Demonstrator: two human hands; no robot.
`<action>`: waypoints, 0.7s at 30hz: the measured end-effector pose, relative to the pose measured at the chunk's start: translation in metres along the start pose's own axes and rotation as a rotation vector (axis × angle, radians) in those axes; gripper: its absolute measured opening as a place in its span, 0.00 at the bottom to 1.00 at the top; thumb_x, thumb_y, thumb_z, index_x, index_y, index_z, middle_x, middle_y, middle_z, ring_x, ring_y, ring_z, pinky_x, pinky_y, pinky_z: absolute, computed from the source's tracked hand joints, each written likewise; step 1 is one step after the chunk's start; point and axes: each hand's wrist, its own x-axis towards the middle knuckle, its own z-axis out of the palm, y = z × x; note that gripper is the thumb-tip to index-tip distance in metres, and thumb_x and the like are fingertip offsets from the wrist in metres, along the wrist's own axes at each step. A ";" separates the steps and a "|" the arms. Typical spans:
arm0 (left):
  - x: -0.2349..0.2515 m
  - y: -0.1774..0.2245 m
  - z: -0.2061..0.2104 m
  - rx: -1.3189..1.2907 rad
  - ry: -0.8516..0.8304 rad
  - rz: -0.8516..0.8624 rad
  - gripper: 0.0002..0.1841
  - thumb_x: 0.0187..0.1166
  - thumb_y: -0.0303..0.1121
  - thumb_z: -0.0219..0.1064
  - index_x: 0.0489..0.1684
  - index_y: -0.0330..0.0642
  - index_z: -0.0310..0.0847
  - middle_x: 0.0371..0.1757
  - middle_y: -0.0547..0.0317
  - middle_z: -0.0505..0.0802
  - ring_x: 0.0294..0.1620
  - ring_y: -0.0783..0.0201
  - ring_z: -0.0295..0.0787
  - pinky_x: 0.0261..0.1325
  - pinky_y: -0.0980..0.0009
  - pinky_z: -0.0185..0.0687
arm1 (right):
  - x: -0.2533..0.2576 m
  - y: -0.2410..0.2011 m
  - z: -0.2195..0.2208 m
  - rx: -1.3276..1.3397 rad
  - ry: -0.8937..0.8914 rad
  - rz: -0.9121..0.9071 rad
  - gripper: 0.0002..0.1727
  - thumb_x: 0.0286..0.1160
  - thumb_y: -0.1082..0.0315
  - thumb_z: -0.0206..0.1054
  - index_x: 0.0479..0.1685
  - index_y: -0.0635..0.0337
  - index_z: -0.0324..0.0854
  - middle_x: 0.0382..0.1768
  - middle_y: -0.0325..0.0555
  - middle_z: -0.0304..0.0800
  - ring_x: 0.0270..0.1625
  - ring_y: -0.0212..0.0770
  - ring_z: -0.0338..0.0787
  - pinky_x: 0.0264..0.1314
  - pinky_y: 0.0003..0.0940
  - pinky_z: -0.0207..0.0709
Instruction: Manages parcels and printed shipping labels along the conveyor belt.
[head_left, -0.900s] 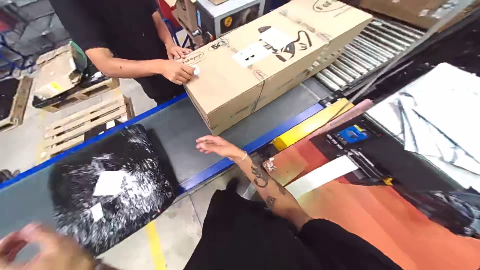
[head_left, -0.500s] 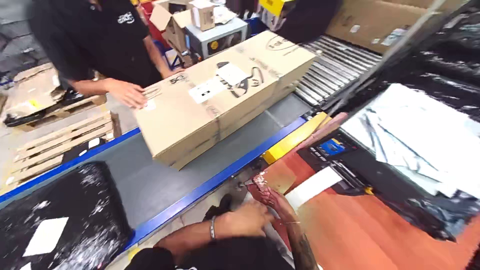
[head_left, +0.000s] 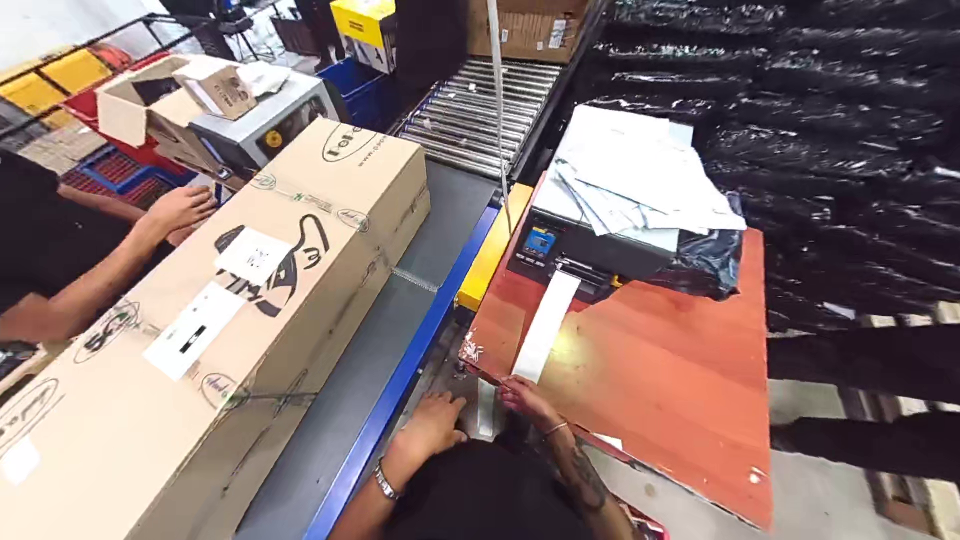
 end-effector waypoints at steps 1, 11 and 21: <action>-0.001 -0.004 0.003 -0.013 -0.008 -0.026 0.36 0.82 0.49 0.69 0.89 0.46 0.65 0.82 0.36 0.76 0.82 0.35 0.71 0.83 0.35 0.62 | 0.002 0.001 0.005 -0.022 -0.027 0.006 0.16 0.91 0.64 0.58 0.65 0.67 0.75 0.43 0.51 0.89 0.40 0.39 0.90 0.45 0.35 0.85; -0.005 -0.009 0.019 -0.044 -0.027 -0.075 0.36 0.82 0.50 0.68 0.89 0.45 0.66 0.82 0.36 0.77 0.82 0.36 0.73 0.82 0.35 0.65 | 0.015 -0.006 0.025 -0.257 -0.165 -0.133 0.13 0.86 0.67 0.65 0.59 0.68 0.80 0.43 0.51 0.90 0.41 0.38 0.90 0.47 0.35 0.85; 0.038 0.029 0.001 0.158 -0.125 0.130 0.33 0.83 0.46 0.68 0.86 0.41 0.68 0.80 0.32 0.78 0.81 0.33 0.73 0.81 0.34 0.65 | -0.002 -0.008 -0.093 -0.240 0.250 -0.226 0.15 0.85 0.64 0.67 0.56 0.70 0.85 0.39 0.54 0.91 0.35 0.40 0.88 0.41 0.37 0.82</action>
